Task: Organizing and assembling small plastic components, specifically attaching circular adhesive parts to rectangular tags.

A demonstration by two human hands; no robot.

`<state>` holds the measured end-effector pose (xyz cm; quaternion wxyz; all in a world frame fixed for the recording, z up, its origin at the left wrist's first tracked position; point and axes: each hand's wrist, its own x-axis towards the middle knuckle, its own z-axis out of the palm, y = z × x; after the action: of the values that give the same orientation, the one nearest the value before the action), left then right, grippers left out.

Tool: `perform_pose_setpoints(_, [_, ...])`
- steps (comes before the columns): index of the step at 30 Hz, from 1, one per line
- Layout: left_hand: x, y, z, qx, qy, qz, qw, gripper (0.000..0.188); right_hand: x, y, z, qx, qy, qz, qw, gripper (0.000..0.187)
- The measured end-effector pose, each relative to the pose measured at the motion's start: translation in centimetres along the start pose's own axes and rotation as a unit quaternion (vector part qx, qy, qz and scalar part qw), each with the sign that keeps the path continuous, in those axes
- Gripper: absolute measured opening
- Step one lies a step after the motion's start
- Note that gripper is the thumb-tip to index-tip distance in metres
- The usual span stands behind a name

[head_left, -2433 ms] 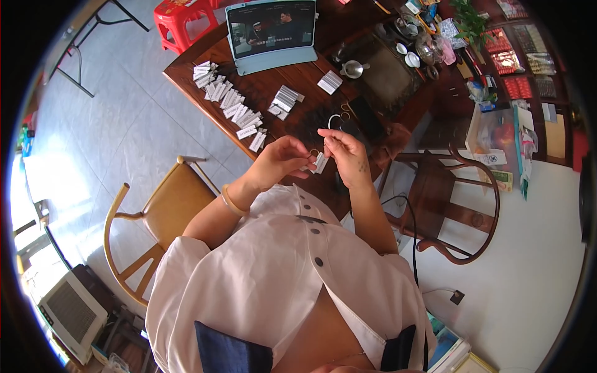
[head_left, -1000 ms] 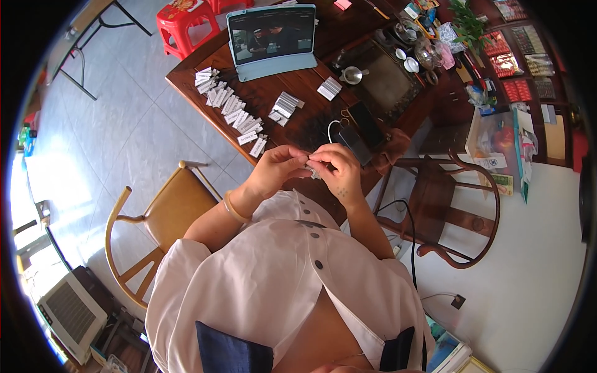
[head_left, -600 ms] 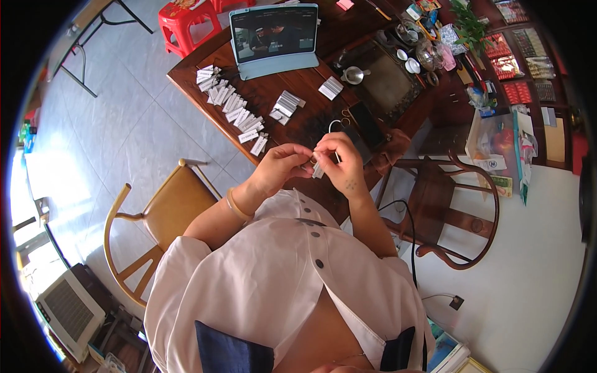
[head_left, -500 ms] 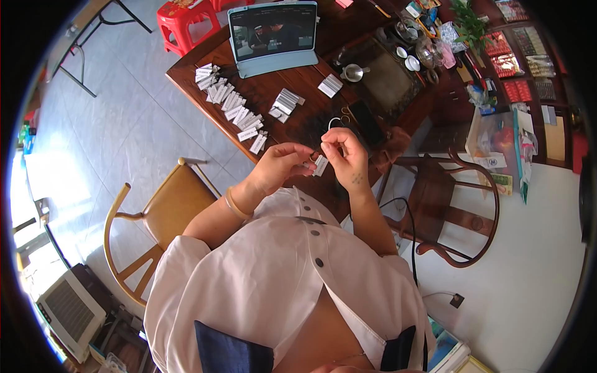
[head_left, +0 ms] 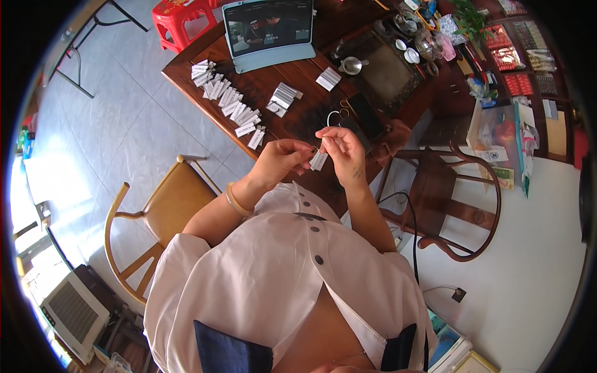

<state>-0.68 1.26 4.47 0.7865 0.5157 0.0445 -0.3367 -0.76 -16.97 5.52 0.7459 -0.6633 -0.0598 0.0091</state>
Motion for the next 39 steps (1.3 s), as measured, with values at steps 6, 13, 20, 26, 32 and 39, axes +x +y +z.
perform_pose_setpoints(6, [0.1, -0.5, -0.3, -0.028, -0.005, 0.032, 0.999, 0.020, -0.2, -0.2, -0.8, 0.015, -0.097, 0.094, 0.991, 0.017])
perform_pose_setpoints(13, [-0.3, 0.4, 0.0, -0.015, -0.010, 0.013, 1.000, 0.022, -0.4, 0.6, -0.3, -0.059, -0.047, 0.013, 0.997, 0.007])
perform_pose_setpoints(20, [-0.4, -0.7, -0.1, 0.098, 0.007, 0.110, 0.989, 0.022, -0.9, 0.3, -0.2, -0.064, -0.039, 0.046, 0.996, 0.010])
perform_pose_setpoints(26, [-0.3, 0.0, -0.3, 0.142, -0.017, 0.070, 0.987, 0.022, -1.0, 0.6, 0.2, -0.049, 0.002, 0.054, 0.997, 0.011])
perform_pose_setpoints(32, [-0.1, -0.4, -1.4, -0.117, -0.113, -0.027, 0.986, 0.030, -0.6, 0.3, 0.3, -0.006, -0.029, 0.125, 0.992, 0.014])
perform_pose_setpoints(39, [0.1, -1.2, -1.7, -0.085, -0.091, -0.025, 0.992, 0.025, -0.2, 1.3, 0.0, 0.149, 0.007, 0.186, 0.971, 0.029])
